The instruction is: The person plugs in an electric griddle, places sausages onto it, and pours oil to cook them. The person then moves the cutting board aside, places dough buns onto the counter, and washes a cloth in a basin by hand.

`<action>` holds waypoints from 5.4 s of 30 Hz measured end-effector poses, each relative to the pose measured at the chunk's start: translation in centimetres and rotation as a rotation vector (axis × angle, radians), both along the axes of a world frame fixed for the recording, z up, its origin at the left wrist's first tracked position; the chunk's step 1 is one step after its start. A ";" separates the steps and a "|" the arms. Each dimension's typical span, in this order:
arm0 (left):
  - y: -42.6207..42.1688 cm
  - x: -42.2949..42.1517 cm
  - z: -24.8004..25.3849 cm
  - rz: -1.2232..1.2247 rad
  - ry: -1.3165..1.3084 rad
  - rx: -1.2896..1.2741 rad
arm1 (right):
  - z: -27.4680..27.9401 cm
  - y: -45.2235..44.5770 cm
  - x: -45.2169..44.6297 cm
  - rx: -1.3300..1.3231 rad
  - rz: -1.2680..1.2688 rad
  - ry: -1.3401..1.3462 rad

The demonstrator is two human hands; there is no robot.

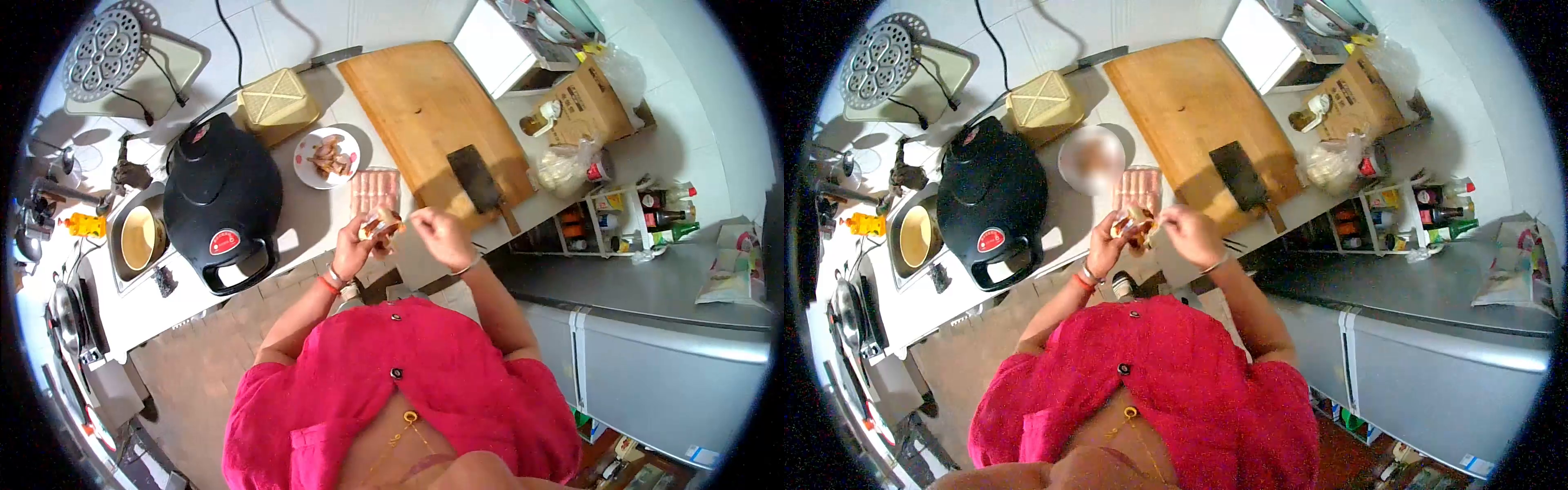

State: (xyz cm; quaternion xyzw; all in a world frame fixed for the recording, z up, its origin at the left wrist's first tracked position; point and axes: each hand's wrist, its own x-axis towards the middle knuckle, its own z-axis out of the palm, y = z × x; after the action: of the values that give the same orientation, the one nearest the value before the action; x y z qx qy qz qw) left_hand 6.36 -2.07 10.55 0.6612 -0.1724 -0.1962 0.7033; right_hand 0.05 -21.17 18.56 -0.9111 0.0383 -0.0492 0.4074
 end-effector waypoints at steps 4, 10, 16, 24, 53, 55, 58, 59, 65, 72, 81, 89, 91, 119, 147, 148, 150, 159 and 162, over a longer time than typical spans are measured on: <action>-0.7 -1.1 -5.4 0.034 0.066 0.044 | -6.9 -13.6 -3.9 -0.750 -0.342 0.151; -3.0 -3.6 -0.4 0.168 -0.008 0.483 | -11.7 -23.4 -5.5 -0.747 -0.321 0.653; -5.2 -8.5 -3.7 0.441 0.048 0.529 | -13.2 -29.0 -2.8 -0.611 -0.083 0.709; -2.2 -15.9 -3.9 0.619 -0.040 0.819 | -14.3 -32.3 -3.1 0.367 -0.046 0.550; 24.0 -56.1 -21.7 1.312 0.932 0.364 | -28.5 21.4 0.7 -0.466 -0.040 0.553; 23.2 -59.2 -24.4 1.283 0.892 0.419 | -30.7 21.4 2.5 -0.532 -0.009 0.569; 21.8 -61.0 -25.0 1.291 0.881 0.404 | -35.0 21.4 5.1 -0.669 0.020 0.573; 21.5 -60.7 -23.8 1.260 0.950 0.327 | -36.3 21.1 5.8 -0.685 0.051 0.586; 20.6 -57.4 -20.7 1.255 1.147 0.229 | -42.3 21.5 9.4 -0.805 -0.034 0.526; 21.9 -53.0 -22.9 1.264 0.928 0.151 | -42.6 22.2 10.8 -0.465 -0.175 0.491; 21.5 -31.6 -11.7 0.864 0.440 0.086 | -22.7 17.6 -7.9 -0.001 0.592 0.459; 14.2 -19.7 -5.8 0.301 0.127 0.285 | -16.6 -10.2 -13.7 0.322 -0.367 0.382; 10.0 -17.8 -2.6 0.226 0.101 0.257 | -17.6 -17.5 -14.4 0.526 -0.626 0.200; -17.8 -4.7 2.6 0.228 -0.618 0.879 | -5.2 -35.2 -3.1 1.182 -0.327 0.139; -17.8 41.0 33.2 0.964 -0.646 0.084 | 17.9 -40.4 45.0 0.158 -0.480 -0.672; -17.7 42.7 33.1 0.980 -0.627 0.095 | 18.0 -40.1 45.5 0.085 -0.543 -0.677; -16.4 46.7 30.9 0.978 -0.644 0.142 | 17.4 -40.7 48.1 0.019 -0.558 -0.676; -16.2 52.5 16.7 0.767 -0.241 0.110 | 15.7 -43.7 57.6 0.027 -0.416 -0.264; -16.5 53.6 14.3 0.715 -0.206 -0.094 | 15.4 -43.4 59.1 0.018 -0.495 -0.287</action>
State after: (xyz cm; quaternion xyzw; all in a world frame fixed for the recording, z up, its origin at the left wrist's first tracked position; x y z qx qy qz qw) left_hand 59.99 -18.60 24.85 0.6627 -0.0092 0.1374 0.7361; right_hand 59.15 -64.54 33.91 -0.8542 0.2019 -0.2754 0.3922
